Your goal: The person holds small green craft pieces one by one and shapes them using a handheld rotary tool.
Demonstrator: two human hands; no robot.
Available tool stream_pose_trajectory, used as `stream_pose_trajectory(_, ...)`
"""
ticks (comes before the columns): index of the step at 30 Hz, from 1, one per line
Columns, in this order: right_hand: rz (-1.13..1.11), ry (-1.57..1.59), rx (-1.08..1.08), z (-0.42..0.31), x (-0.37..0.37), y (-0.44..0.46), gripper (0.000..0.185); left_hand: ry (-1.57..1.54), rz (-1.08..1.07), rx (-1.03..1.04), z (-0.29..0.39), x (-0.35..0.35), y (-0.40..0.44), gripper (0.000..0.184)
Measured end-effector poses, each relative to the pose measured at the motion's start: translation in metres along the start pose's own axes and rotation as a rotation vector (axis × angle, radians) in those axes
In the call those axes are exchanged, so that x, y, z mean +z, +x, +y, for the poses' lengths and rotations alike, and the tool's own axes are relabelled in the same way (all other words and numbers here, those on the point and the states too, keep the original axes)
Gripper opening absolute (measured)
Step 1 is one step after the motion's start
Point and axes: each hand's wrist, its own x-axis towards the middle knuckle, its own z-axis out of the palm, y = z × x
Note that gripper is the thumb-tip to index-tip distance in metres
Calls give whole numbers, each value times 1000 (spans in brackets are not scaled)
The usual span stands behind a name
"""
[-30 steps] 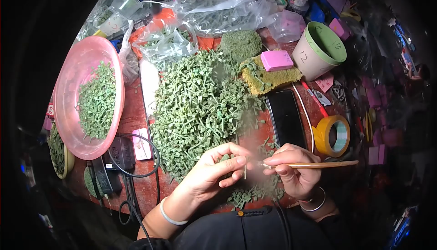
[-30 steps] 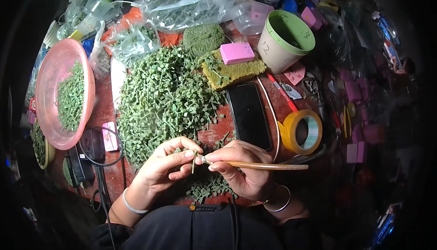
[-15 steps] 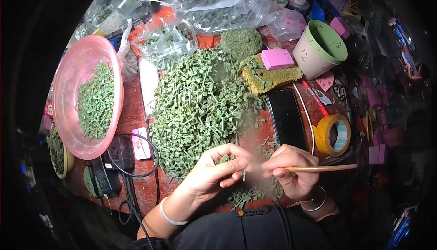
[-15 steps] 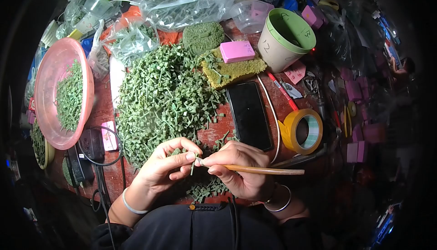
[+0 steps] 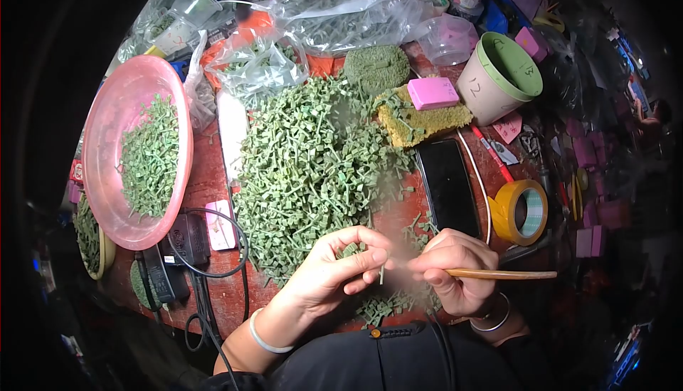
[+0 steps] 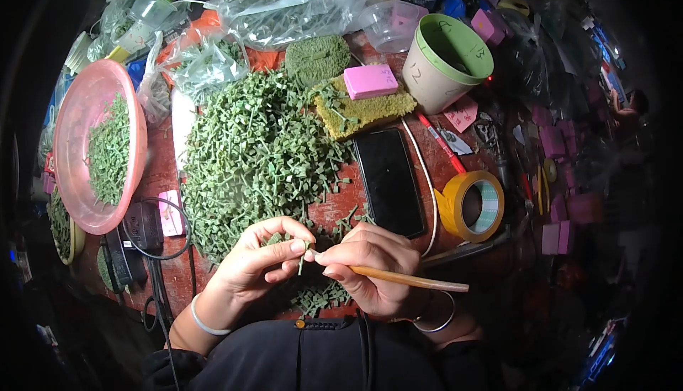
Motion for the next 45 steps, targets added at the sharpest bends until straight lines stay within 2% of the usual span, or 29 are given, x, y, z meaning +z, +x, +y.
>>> stream_pose_trajectory(3,21,47,16,-2,0,-3,14,-21,-21,-5,1,0,0,13)
stream_pose_trajectory(5,137,74,88,-4,1,-5,12,-37,-40,-4,2,-1,0,14)
stream_pose_trajectory(9,115,86,165,-8,-4,5,11,-192,-75,0,2,-6,0,19)
stream_pose_trajectory(14,49,195,163,-1,0,6,13,-318,-147,7,0,-12,-1,21)
stream_pose_trajectory(18,138,76,195,2,2,3,12,-388,-185,1,0,-13,0,22)
stream_pose_trajectory(20,119,120,119,2,2,4,13,-404,-189,-1,0,-14,0,22)
stream_pose_trajectory(23,93,98,171,0,1,3,13,-362,-172,10,1,-11,-1,22)
stream_pose_trajectory(28,138,111,181,1,2,1,12,41,-28,172,5,3,-4,21)
stream_pose_trajectory(32,116,137,213,0,1,2,11,190,25,231,5,5,-6,16)
stream_pose_trajectory(45,169,212,273,1,2,1,10,240,67,256,5,6,-6,16)
